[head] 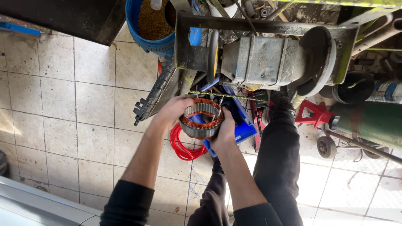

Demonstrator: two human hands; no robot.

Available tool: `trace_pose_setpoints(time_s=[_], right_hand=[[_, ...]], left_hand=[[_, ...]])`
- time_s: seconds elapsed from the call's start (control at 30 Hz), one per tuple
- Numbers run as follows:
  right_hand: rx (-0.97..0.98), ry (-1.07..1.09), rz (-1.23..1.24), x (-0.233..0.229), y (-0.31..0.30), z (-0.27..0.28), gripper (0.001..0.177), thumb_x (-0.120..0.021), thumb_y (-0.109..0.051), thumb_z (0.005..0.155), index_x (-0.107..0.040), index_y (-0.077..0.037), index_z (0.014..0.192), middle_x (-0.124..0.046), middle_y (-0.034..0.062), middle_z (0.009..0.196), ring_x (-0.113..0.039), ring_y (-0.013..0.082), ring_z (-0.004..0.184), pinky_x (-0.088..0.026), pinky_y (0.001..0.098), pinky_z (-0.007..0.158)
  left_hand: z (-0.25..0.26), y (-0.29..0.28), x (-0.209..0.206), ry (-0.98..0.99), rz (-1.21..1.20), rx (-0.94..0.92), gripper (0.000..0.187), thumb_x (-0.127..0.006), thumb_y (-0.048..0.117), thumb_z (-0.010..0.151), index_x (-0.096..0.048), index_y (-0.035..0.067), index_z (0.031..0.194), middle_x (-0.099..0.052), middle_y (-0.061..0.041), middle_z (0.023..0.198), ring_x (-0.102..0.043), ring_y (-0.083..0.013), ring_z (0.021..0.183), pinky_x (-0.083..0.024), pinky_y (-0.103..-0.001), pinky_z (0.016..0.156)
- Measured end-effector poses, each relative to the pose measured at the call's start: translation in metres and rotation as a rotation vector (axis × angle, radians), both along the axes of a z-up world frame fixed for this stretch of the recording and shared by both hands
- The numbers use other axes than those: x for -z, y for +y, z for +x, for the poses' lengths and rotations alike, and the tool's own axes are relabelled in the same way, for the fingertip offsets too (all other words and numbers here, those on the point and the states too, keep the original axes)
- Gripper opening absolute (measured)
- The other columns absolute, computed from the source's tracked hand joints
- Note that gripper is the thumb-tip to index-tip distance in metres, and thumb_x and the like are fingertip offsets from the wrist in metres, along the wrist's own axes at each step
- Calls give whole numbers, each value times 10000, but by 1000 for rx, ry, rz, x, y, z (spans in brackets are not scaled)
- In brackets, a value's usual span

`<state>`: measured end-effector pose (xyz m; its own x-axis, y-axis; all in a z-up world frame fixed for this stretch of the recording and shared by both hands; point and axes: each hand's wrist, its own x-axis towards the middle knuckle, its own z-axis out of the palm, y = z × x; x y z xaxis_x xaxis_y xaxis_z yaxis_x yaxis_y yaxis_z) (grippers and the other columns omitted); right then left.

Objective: The person holds a cylindrical electrical component with copper windings and uses a grinding wheel to smooth or clean the surface of the windings. A dog briefly enters the frame and is petted before the person resumes working on the component.

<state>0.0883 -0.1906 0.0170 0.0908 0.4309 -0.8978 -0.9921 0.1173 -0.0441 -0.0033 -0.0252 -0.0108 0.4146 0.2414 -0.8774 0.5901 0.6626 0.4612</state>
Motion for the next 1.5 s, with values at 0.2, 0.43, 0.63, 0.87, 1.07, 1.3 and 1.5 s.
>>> trace_pose_setpoints(time_s=[0.2, 0.43, 0.63, 0.87, 1.07, 1.3, 1.5], right_hand=[[194, -24, -65, 0, 9, -3, 421, -428, -397, 1014, -658, -102, 1206, -729, 93, 1174, -686, 283, 1094, -550, 482, 1004], [159, -25, 43, -5, 21, 0, 435, -425, -441, 999, -660, -138, 1204, -731, 55, 1125, -685, 243, 1043, -551, 456, 947], [-571, -787, -289, 20, 16, 12, 436, -530, -439, 1012, -683, -95, 1231, -714, 100, 1097, -699, 261, 995, -554, 396, 869], [-171, -920, -64, 51, 18, 13, 278, -710, -116, 982, -718, 7, 1232, -738, 34, 1011, -634, 60, 859, -525, 214, 764], [-156, -1016, -135, 51, 21, 15, 240, -753, -98, 947, -744, 42, 1142, -759, 49, 959, -659, 72, 815, -535, 207, 723], [-85, -1075, -209, 34, 33, 12, 207, -763, -80, 952, -746, 82, 1080, -762, 73, 951, -662, 88, 829, -545, 221, 755], [-47, -1065, -232, 37, 38, 10, 197, -729, -70, 960, -719, 77, 1091, -749, 78, 991, -661, 93, 879, -539, 223, 810]], left_hand=[[26, -25, -85, -62, 1122, 137, 322, -718, 221, 898, -727, 29, 1155, -753, -87, 1020, -742, -185, 871, -596, -325, 784], [8, -54, -78, -224, 1660, 424, 305, -717, 355, 907, -710, 50, 909, -703, -148, 928, -671, -383, 896, -548, -465, 802], [-11, -33, -55, -88, 1384, 433, 443, -680, 420, 938, -691, 64, 674, -643, -135, 674, -632, -332, 672, -492, -466, 624], [-6, -16, -53, -166, 1417, 571, 462, -691, 452, 924, -715, 67, 669, -628, -86, 615, -610, -260, 615, -474, -419, 564], [1, -10, -62, -224, 1446, 565, 469, -709, 448, 910, -703, 65, 639, -620, -74, 609, -606, -261, 623, -480, -411, 573], [8, -3, -72, -210, 1446, 572, 478, -723, 428, 900, -671, 60, 600, -601, -89, 595, -595, -280, 618, -470, -424, 569], [13, 0, -76, -232, 1478, 577, 482, -750, 401, 893, -640, 63, 566, -598, -89, 598, -592, -287, 622, -483, -422, 593]])
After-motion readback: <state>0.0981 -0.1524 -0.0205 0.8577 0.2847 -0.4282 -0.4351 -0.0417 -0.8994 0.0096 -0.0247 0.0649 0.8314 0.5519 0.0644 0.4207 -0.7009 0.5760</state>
